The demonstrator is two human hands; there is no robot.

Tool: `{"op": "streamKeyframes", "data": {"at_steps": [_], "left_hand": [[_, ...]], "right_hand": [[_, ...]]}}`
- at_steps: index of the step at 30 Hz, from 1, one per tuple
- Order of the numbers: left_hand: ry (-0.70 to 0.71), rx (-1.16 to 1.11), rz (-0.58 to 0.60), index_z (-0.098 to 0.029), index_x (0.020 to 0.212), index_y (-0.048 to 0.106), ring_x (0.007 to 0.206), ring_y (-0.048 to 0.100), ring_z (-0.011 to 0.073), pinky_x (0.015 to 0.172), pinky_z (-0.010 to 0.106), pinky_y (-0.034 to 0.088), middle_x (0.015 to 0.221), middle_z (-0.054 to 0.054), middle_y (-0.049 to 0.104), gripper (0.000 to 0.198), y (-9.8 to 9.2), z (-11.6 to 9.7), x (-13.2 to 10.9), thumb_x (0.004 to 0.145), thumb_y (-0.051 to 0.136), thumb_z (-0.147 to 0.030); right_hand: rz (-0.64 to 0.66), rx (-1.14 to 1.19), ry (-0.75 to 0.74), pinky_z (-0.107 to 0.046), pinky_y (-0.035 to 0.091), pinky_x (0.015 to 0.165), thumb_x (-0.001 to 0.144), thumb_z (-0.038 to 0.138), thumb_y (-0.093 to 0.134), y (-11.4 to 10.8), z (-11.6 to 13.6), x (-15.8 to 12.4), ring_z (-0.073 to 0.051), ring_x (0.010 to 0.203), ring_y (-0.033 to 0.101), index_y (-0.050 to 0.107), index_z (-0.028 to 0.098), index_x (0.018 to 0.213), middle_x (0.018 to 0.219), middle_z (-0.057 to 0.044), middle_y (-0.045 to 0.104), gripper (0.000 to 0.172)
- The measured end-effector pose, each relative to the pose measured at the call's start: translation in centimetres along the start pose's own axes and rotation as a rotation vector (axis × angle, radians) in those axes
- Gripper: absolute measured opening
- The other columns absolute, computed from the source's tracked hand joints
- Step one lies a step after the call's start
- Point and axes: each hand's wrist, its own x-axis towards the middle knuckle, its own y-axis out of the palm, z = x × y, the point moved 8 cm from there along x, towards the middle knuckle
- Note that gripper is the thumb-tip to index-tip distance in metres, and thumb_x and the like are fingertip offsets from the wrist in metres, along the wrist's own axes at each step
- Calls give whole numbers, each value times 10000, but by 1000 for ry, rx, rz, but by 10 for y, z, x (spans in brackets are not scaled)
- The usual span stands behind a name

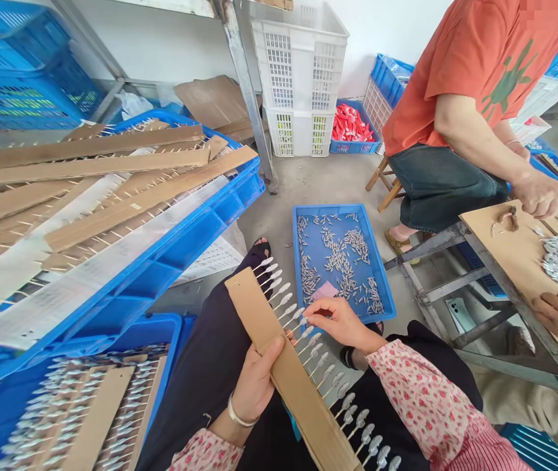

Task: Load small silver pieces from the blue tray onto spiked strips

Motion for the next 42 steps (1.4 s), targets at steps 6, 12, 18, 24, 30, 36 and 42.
{"op": "streamKeyframes", "data": {"at_steps": [6,12,18,24,30,36,42], "left_hand": [[28,28,-24,-132,818,697,644,672,194,603,282,536,736,64,731,329,3,-2,3,565,838,-288],[60,69,-78,-125,717,687,599,654,184,555,260,514,650,34,696,273,6,-5,4,537,841,-262],[82,105,-98,-125,688,681,552,631,177,529,263,498,603,31,681,251,6,-6,2,549,828,-274],[102,116,-99,-125,673,683,558,631,176,533,264,498,606,33,679,251,4,-6,3,542,830,-282],[101,95,-99,-125,676,680,549,630,169,524,254,500,604,29,682,243,4,-5,2,544,827,-267],[99,105,-71,-116,683,680,551,621,158,526,247,503,609,39,684,237,6,-3,2,571,820,-271],[51,72,-35,-113,776,686,602,643,167,564,257,520,684,61,711,285,5,0,1,618,805,-318]], "right_hand": [[-130,252,199,-293,528,581,714,448,724,5,-18,-4,-171,627,654,633,197,790,675,-7,670,277],[-166,250,260,-271,518,539,674,456,751,7,-19,-6,-155,594,631,626,190,679,650,-17,673,294],[-171,237,279,-279,526,527,673,473,744,11,-21,-7,-162,583,639,608,190,655,622,-17,672,315],[-172,188,241,-264,525,536,699,464,724,11,-20,-7,-161,596,652,595,186,663,626,-11,669,309],[-170,211,218,-262,525,530,710,459,718,14,-21,-7,-159,575,655,579,187,666,605,-4,661,309],[-154,209,200,-268,531,534,722,457,711,17,-21,-7,-160,569,654,582,188,670,598,-5,663,302],[-119,218,249,-260,529,530,727,524,682,10,-23,-5,-166,614,653,623,177,735,645,-18,659,352]]}}
